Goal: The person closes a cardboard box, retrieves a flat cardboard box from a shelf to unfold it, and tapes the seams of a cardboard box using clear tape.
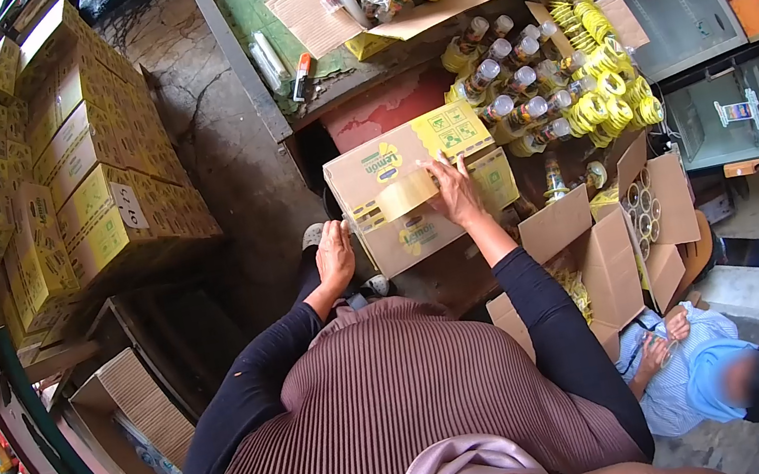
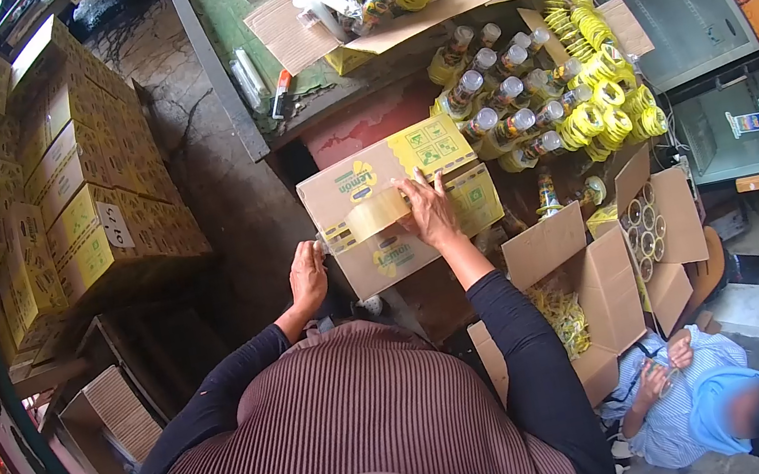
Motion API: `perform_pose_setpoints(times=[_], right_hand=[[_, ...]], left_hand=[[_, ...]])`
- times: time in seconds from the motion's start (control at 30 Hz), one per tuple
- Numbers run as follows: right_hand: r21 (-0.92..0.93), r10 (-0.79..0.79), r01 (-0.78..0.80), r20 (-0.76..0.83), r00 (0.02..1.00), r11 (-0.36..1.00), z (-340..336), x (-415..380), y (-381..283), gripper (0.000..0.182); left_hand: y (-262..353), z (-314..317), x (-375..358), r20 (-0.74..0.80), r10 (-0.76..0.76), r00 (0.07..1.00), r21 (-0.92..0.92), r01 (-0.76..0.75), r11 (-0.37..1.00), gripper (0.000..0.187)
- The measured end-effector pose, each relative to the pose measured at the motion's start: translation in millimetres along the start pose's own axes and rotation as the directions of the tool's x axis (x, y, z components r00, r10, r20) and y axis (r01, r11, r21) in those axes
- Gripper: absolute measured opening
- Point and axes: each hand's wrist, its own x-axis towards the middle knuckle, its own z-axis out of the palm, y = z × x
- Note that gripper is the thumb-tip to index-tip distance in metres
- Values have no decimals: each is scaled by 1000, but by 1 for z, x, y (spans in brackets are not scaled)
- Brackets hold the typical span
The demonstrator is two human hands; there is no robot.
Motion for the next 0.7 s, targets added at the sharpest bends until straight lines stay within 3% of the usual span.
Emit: perform_pose_setpoints(times=[0.47,0.7], right_hand=[[-62,-8,8,-2,1000,998,1,2,-7,60],[-87,-7,6,-7,1000,996,5,2,-6,62]], left_hand=[[4,21,0,-52,-56,997,-43,53,998,30],[-11,46,-1,-180,-88,980,-202,51,978,34]])
